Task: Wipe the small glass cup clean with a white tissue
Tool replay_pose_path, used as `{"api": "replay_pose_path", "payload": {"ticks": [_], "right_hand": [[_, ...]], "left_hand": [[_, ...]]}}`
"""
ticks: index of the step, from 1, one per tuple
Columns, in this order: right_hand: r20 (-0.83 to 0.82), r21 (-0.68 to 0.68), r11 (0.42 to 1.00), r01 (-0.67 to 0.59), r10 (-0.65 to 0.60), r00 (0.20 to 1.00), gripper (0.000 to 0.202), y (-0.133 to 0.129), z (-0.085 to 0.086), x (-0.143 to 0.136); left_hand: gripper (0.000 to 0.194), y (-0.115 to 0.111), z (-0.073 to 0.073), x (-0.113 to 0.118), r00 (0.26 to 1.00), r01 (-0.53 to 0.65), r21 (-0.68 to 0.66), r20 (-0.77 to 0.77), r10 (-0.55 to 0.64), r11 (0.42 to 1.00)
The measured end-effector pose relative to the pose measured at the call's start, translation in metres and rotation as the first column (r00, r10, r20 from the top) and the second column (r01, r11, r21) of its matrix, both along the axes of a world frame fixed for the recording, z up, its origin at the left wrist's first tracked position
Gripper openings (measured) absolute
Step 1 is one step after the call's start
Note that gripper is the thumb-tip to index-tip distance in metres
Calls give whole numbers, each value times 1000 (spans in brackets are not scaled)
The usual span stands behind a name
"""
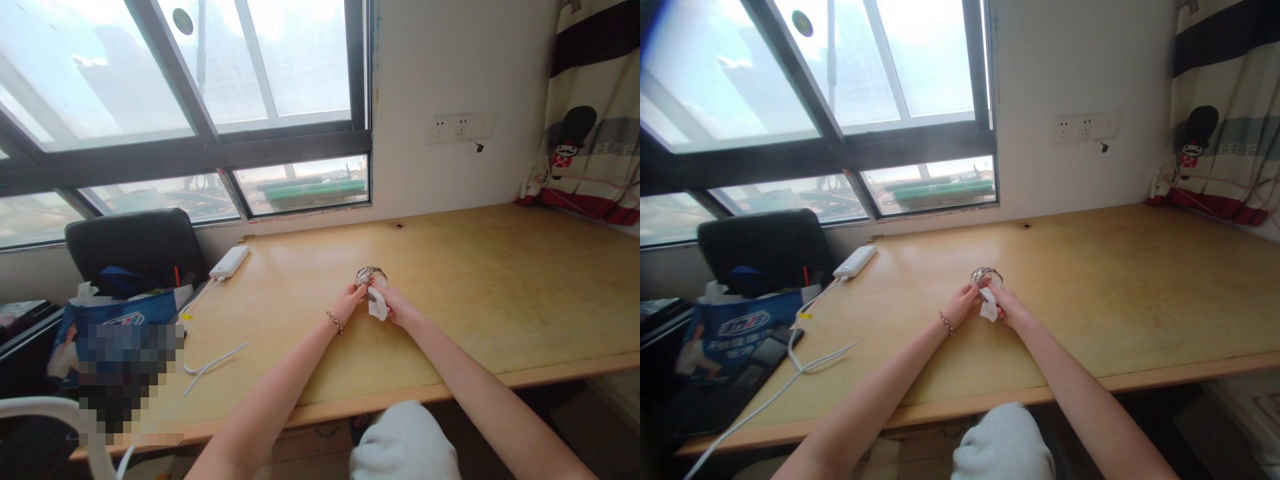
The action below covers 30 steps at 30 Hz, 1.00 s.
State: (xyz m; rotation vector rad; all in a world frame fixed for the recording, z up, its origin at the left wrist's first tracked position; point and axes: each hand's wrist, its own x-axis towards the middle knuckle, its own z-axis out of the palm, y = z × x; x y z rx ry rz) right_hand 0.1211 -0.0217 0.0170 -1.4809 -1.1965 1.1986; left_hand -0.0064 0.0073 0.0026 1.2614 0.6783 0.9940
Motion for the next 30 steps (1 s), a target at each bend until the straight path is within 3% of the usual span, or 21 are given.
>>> {"api": "replay_pose_path", "payload": {"ticks": [2,4,6,8,10,13,15,19,22,26,30], "right_hand": [[-3,-64,997,-36,36,999,31,1,0,-1],[168,-22,1000,17,-13,986,30,1,2,0],[419,146,987,68,-124,900,32,1,6,2],[597,318,947,38,-232,768,31,-2,9,5],[687,402,915,-5,-298,663,27,-5,12,6],[721,449,893,-30,-342,603,26,-7,14,8],[703,451,892,-33,-333,628,25,-6,15,8],[684,318,945,-79,-171,709,21,1,13,10],[669,308,950,-51,-178,722,28,4,9,12],[604,281,956,87,-247,758,41,9,4,14],[444,175,981,86,-157,882,42,11,1,14]], "left_hand": [[53,1,-3,-1,999,0,-60,50,3,998],[55,3,-5,-1,996,4,-90,92,5,996],[57,3,-6,0,994,9,-98,109,2,995],[59,3,-5,0,995,16,-109,103,-5,994],[62,3,-4,0,996,30,-129,88,-19,991],[64,2,0,-1,997,31,-165,78,-18,986],[65,2,1,-1,998,3,-203,61,10,979],[64,4,-2,-1,999,-53,-230,-11,52,972],[61,3,-5,0,997,-74,-159,-36,69,984],[50,-3,1,2,999,-25,-40,-27,24,999],[49,-7,8,2,999,8,-4,39,-8,1000]]}}
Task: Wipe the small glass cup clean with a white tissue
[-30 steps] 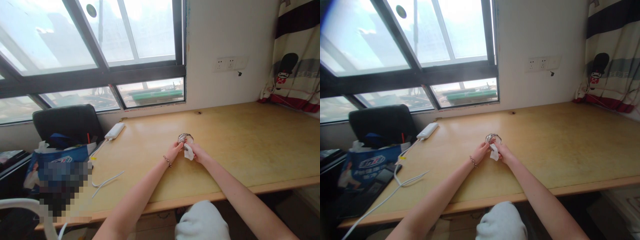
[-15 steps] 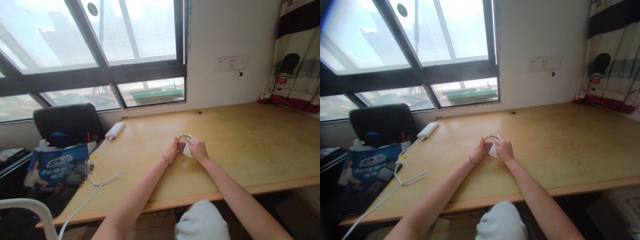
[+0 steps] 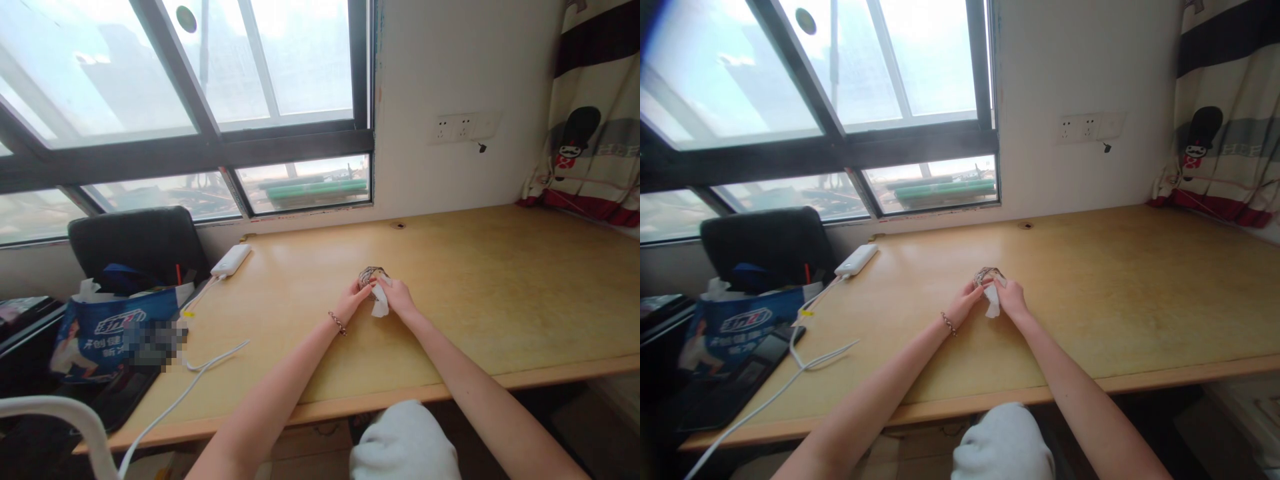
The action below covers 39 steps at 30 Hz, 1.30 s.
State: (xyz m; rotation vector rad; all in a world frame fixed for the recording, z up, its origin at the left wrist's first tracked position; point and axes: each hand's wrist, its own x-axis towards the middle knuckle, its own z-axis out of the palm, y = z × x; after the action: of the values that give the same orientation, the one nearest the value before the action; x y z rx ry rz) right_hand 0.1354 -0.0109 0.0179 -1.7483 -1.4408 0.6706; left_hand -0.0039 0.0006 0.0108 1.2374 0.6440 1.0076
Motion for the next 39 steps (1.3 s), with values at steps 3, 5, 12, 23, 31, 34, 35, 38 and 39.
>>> {"api": "replay_pose_path", "payload": {"ticks": [3,5,12,23,31,34,35,38,39], "right_hand": [[-113,4,1000,-1,2,994,43,-2,2,0],[-113,92,994,60,-49,992,48,-3,5,0],[20,314,949,-31,26,999,42,-7,11,-4],[180,137,987,-87,61,982,20,-6,5,3],[397,203,978,-46,-39,917,43,-15,13,-4],[348,228,966,-124,38,937,36,-17,15,-5],[334,239,961,-140,54,941,33,-17,15,-6],[318,259,958,-120,33,948,29,-17,15,-7],[310,260,961,-89,4,951,32,-17,15,-7]], "left_hand": [[48,2,1,-2,995,-8,-112,99,20,994],[52,5,0,-3,990,-21,-188,134,47,982],[53,5,0,-4,989,-55,-254,116,87,966],[45,1,-3,-4,996,-87,-125,-21,85,988],[62,-1,2,-5,996,-84,-207,-16,82,975],[61,1,1,-5,991,-137,-229,-26,135,964],[62,1,0,-5,988,-154,-230,-39,149,961],[69,2,-4,-5,987,-158,-191,-70,147,969],[71,2,-5,-4,989,-144,-157,-68,135,977]]}}
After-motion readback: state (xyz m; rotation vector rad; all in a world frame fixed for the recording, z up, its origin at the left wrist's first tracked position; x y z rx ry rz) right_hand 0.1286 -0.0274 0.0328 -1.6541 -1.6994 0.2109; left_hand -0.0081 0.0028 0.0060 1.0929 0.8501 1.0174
